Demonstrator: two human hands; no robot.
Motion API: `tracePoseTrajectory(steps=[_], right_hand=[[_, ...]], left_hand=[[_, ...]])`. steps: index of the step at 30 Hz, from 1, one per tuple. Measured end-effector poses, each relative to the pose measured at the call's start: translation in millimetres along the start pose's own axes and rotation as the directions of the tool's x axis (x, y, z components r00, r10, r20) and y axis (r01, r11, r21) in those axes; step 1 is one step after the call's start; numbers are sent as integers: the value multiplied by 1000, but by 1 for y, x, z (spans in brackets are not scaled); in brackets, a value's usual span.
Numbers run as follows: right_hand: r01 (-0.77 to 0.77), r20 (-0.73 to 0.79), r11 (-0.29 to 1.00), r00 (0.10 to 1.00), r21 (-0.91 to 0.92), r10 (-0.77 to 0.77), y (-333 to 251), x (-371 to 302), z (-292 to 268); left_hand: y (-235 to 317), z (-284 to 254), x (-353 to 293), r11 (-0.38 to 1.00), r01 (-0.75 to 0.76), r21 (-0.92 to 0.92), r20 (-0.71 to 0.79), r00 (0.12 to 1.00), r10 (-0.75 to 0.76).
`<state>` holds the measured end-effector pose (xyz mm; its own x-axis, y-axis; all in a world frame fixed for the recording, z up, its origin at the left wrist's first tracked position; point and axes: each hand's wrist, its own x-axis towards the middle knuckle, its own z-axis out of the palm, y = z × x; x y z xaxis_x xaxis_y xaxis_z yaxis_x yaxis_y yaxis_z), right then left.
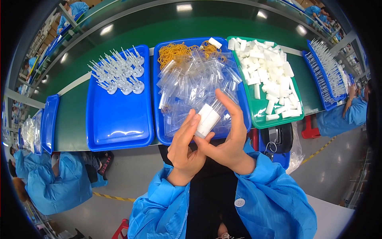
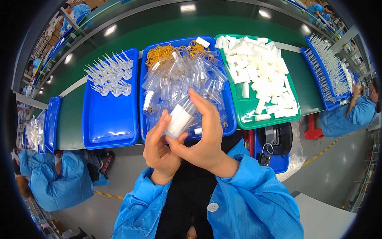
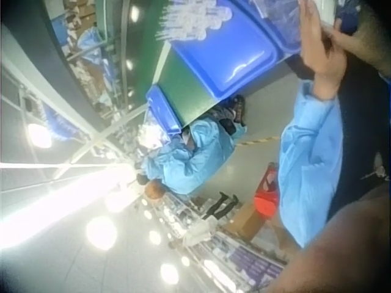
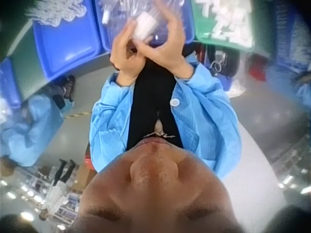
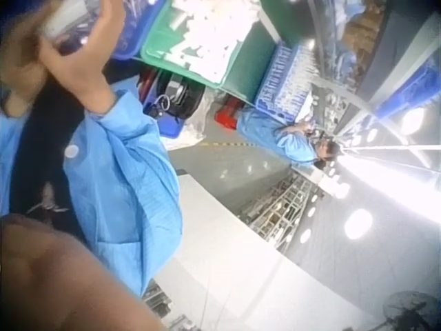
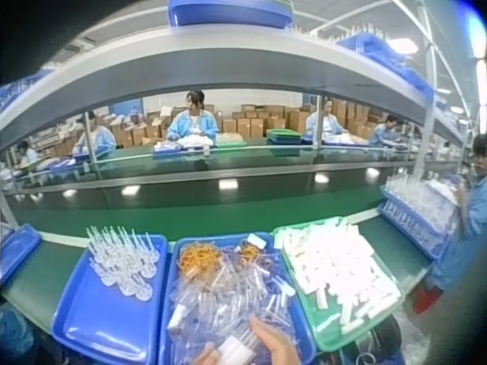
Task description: The person assembles small plastic components by hand, combining plastic tubes and white caps at a production line station.
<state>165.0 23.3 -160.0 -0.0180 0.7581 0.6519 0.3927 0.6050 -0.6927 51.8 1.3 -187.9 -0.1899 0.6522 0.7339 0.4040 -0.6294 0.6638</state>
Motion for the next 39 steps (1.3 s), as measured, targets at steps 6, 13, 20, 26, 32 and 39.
tracePoseTrajectory(steps=[6, 13, 20, 26, 32, 39], right_hand=[[142, -95, 974, 982, -177, -160, 9, -4, -2], [59, 177, 965, 984, -257, -13, 49, 32, -61], [36, 268, 896, 959, -442, 94, 77, 27, -52], [-101, 179, 923, 968, -372, 178, 81, 30, -54], [-190, 184, 975, 969, 114, 167, 34, 38, -67], [-287, 350, 895, 923, 341, 162, 12, 17, -49]], left_hand=[[-1, 3, -2, 999, -2, -51, 61, 998, 5], [-6, -17, 10, 975, 202, -97, 7, 979, -202], [3, -17, 13, 799, 416, -435, 189, 910, -370], [2, -17, 9, 789, 380, -483, 171, 925, -340], [12, -14, 11, 841, 386, -381, 175, 923, -344], [15, -12, 11, 879, 376, -292, 169, 925, -340]])
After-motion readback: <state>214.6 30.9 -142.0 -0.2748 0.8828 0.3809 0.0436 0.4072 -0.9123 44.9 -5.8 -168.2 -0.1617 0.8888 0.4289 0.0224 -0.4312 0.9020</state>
